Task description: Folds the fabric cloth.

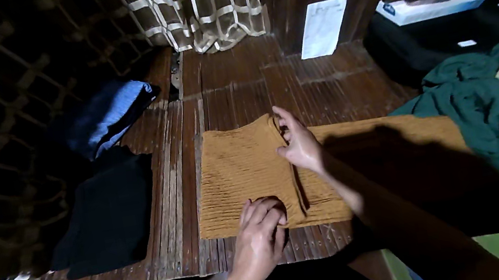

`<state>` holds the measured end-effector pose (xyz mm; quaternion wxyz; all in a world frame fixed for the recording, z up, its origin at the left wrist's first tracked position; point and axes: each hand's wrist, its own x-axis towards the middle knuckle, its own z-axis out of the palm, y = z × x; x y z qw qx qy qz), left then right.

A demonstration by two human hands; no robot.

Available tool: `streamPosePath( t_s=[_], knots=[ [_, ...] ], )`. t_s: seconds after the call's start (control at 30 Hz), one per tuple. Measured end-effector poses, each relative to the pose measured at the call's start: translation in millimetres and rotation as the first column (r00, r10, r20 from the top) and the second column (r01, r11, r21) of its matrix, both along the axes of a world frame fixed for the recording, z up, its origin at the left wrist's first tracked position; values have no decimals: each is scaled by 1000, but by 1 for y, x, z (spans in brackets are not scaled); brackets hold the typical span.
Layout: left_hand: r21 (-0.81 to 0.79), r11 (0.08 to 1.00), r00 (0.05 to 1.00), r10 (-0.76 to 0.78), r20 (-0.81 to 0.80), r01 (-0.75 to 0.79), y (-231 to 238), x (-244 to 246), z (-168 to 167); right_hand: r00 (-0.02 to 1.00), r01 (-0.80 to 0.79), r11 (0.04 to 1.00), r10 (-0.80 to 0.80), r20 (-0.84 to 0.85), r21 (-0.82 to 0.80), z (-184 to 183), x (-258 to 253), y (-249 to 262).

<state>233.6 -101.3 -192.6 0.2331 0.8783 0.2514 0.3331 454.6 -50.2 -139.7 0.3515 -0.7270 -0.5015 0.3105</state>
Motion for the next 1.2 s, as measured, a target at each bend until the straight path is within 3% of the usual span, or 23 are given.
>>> streamPosePath(
  t_s=[0.1, 0.2, 0.27, 0.33, 0.37, 0.43, 0.57, 0.67, 0.77, 0.83, 0.93, 1.03, 1.1, 1.2],
  knots=[
    [-100, 994, 991, -63, -119, 51, -1, -8, 5, 985, 36, 993, -15, 170, -116, 2, -2, -3],
    [-68, 996, 994, -64, -92, 57, 0, 0, 9, 941, -1, 998, -22, 338, 68, 11, -31, -8],
    [-46, 998, 982, -47, -181, 40, -2, 7, 7, 888, -227, 974, 199, 415, 18, 7, -52, -8],
    [7, 1000, 954, -20, -300, 23, -4, 11, 1, 790, -428, 882, 471, 393, -196, -8, -63, -4],
    [26, 999, 944, -11, -330, 21, -4, 12, -1, 755, -461, 837, 545, 365, -295, -13, -62, -3],
    [30, 999, 933, -11, -360, 24, -5, 13, -1, 748, -422, 830, 546, 376, -365, -19, -49, -5],
    [62, 997, 943, -31, -330, 55, -3, 11, -5, 791, -297, 865, 460, 404, -403, -22, -10, -16],
    [-85, 995, 962, -78, -263, 58, 3, 5, 5, 834, -276, 914, 382, 399, -297, -15, 6, -35],
    [-102, 965, 957, 221, -190, -243, 34, -13, 22, 898, -153, 985, 104, 427, 81, -19, 36, -65],
    [-103, 865, 841, 440, -314, -491, 60, -27, 34, 873, 45, 997, -72, 482, 68, -2, 68, -95],
    [-232, 729, 695, 431, -576, -644, 82, -27, 47, 749, 384, 915, -388, 537, 125, 12, 115, -154],
    [-338, 716, 745, 376, -552, -611, 95, -28, 53, 654, 562, 813, -550, 519, 151, 12, 134, -202],
    [-293, 745, 771, 438, -463, -599, 111, -34, 59, 639, 616, 778, -584, 500, 122, 6, 135, -220],
    [-139, 727, 673, 523, -523, -672, 135, -34, 70, 685, 631, 775, -578, 444, 34, 3, 124, -222]
  ],
)
